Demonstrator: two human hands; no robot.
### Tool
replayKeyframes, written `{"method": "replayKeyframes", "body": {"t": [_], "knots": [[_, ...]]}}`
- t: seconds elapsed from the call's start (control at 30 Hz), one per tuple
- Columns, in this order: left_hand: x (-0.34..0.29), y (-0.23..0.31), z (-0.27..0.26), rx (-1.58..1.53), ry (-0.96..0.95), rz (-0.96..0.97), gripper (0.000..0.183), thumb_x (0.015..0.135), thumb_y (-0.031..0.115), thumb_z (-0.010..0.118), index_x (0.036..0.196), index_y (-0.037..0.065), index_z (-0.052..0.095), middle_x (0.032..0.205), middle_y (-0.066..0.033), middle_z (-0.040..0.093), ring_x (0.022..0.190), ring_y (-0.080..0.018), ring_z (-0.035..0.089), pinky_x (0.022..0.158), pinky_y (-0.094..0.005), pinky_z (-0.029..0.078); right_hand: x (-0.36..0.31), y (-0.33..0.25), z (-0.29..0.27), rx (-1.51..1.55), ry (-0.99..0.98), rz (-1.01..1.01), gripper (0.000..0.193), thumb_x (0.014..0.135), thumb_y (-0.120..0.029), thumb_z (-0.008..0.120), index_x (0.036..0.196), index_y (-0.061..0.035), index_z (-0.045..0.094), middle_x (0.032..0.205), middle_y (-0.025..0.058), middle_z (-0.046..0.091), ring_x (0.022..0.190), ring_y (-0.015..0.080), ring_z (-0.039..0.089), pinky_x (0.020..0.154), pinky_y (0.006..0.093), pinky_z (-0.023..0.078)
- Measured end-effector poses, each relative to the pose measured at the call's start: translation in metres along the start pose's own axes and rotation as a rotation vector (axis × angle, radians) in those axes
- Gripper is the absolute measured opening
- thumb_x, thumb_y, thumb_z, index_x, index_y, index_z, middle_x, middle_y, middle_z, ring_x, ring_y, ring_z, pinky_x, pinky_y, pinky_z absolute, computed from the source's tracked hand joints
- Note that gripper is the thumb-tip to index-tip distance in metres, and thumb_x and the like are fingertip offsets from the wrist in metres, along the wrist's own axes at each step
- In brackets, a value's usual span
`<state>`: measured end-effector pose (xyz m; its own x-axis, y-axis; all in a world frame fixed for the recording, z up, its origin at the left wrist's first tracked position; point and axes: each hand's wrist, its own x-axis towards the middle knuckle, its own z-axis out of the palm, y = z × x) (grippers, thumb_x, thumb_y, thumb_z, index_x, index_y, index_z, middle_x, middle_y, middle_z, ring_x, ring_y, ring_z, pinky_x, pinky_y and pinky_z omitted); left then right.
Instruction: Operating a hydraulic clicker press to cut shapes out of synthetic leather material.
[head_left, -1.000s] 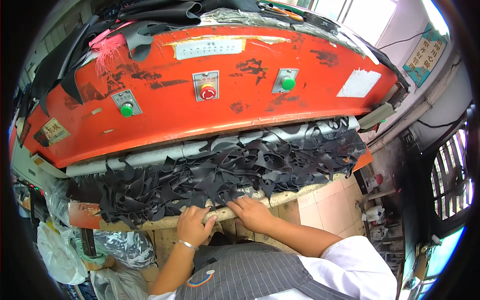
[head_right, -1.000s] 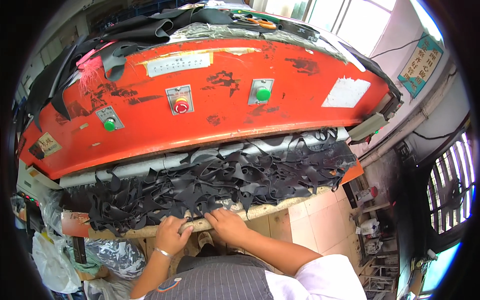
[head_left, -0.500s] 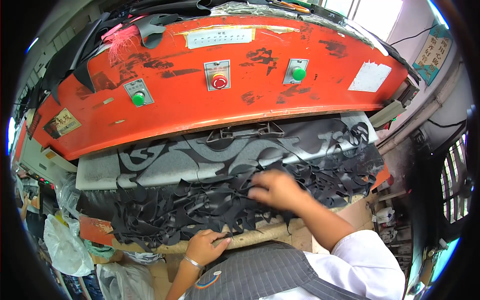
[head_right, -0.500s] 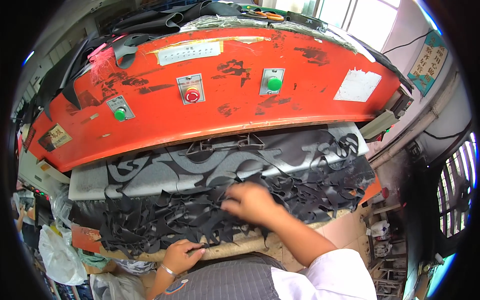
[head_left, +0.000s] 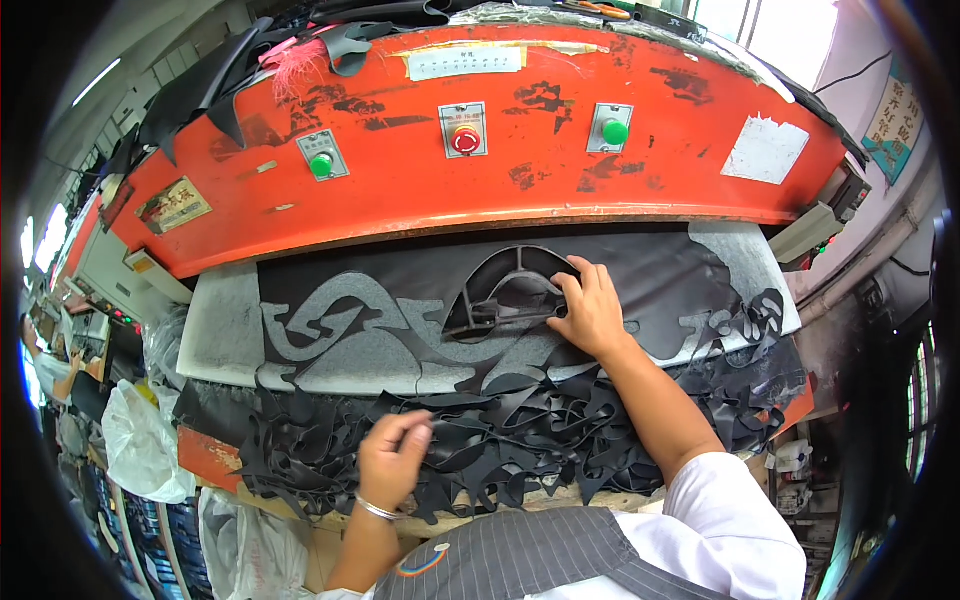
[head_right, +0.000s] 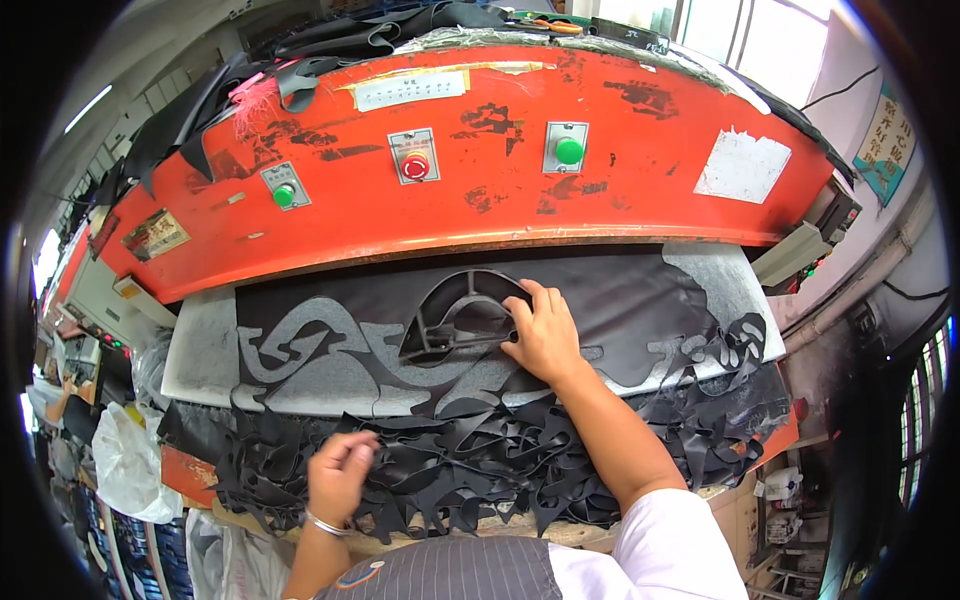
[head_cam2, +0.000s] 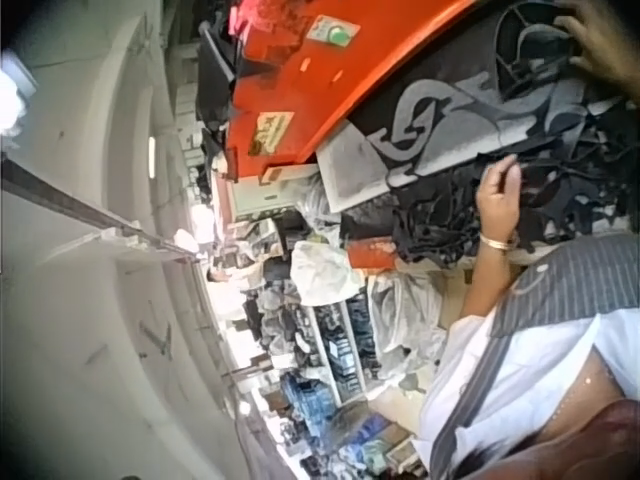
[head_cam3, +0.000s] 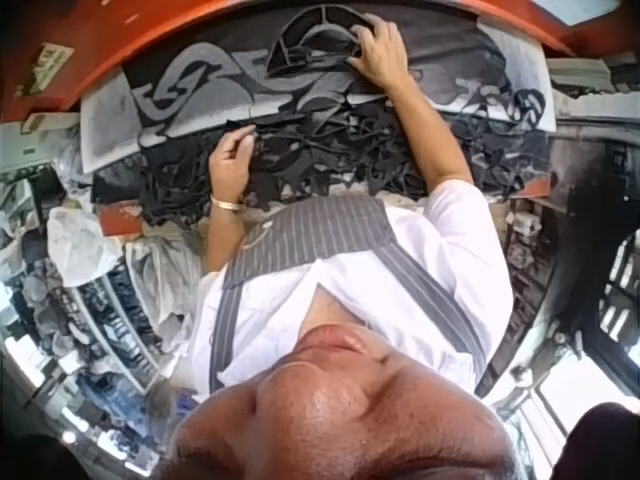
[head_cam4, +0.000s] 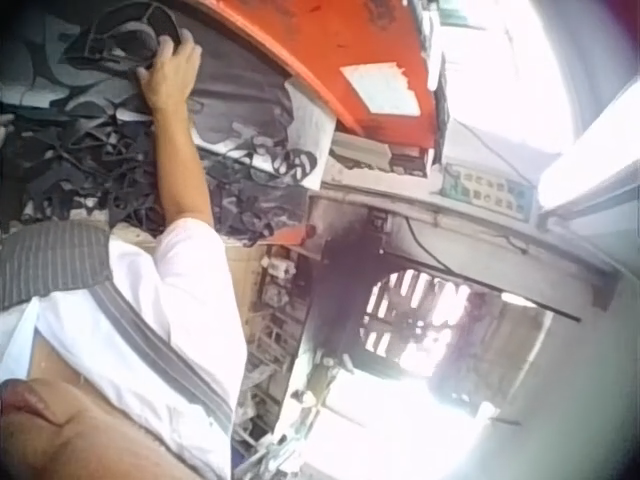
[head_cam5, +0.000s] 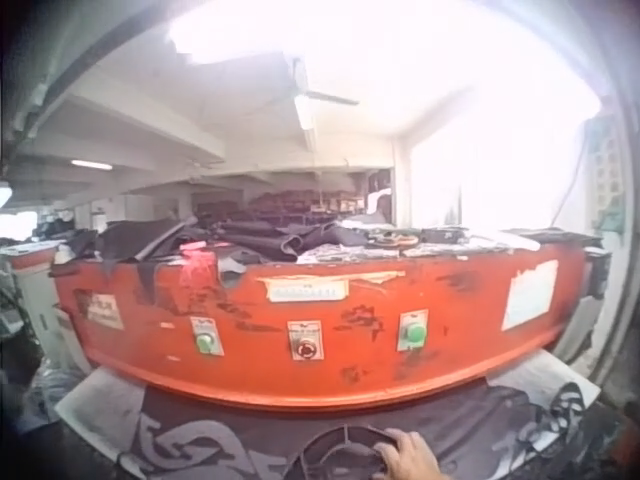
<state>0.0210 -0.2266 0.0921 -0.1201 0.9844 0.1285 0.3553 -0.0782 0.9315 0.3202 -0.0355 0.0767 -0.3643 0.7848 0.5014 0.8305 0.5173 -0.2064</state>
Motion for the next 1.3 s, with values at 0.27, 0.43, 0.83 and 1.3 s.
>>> {"method": "replayKeyframes", "body": {"t": [0.27,0.43,0.83,1.3], "knots": [[-0.01,0.027,-0.04,-0.679,-0.141,-0.252,0.069,0.103,0.051,0.023,0.123,-0.006,0.057,0.118,-0.0144,0.064,0.111,-0.0192,0.058,0.098,-0.0325,0.041,-0.013,-0.117,-0.081,0.148,0.32,-0.933,0.032,0.073,-0.017,0.064,0.104,-0.0094,0.069,0.124,0.0116,0.057,0.105,0.0255,0.058,0.09,0.0398,0.049],[-0.058,0.065,-0.044,-0.933,-0.459,-0.493,0.054,0.102,0.046,0.039,0.106,-0.004,0.061,0.096,-0.0129,0.068,0.081,-0.0214,0.068,0.07,-0.032,0.056,-0.033,-0.174,-0.083,0.217,0.401,-1.195,0.021,0.073,-0.017,0.066,0.093,-0.0103,0.071,0.123,0.0083,0.056,0.107,0.0217,0.053,0.093,0.0358,0.047],[-0.226,0.064,-0.029,-1.351,0.394,-0.194,0.03,0.097,0.031,0.056,0.109,0.003,0.061,0.087,-0.0052,0.068,0.07,-0.0128,0.066,0.062,-0.0271,0.055,-0.143,-0.248,-0.082,1.168,-0.571,-0.525,0.121,0.064,-0.059,0.079,0.153,-0.0071,0.016,0.155,0.0323,0.001,0.145,0.0432,0.012,0.114,0.0504,0.018],[-0.453,-0.03,0.017,-0.12,1.138,-0.431,0.026,0.096,0.025,0.056,0.107,0.002,0.06,0.074,-0.016,0.064,0.072,-0.0347,0.065,0.065,-0.04,0.049,-0.29,-0.362,-0.106,1.394,-1.124,-0.26,0.127,0.05,-0.056,0.085,0.147,-0.0017,0.025,0.124,0.0113,0.047,0.107,0.0211,0.052,0.093,0.0338,0.041]]}}
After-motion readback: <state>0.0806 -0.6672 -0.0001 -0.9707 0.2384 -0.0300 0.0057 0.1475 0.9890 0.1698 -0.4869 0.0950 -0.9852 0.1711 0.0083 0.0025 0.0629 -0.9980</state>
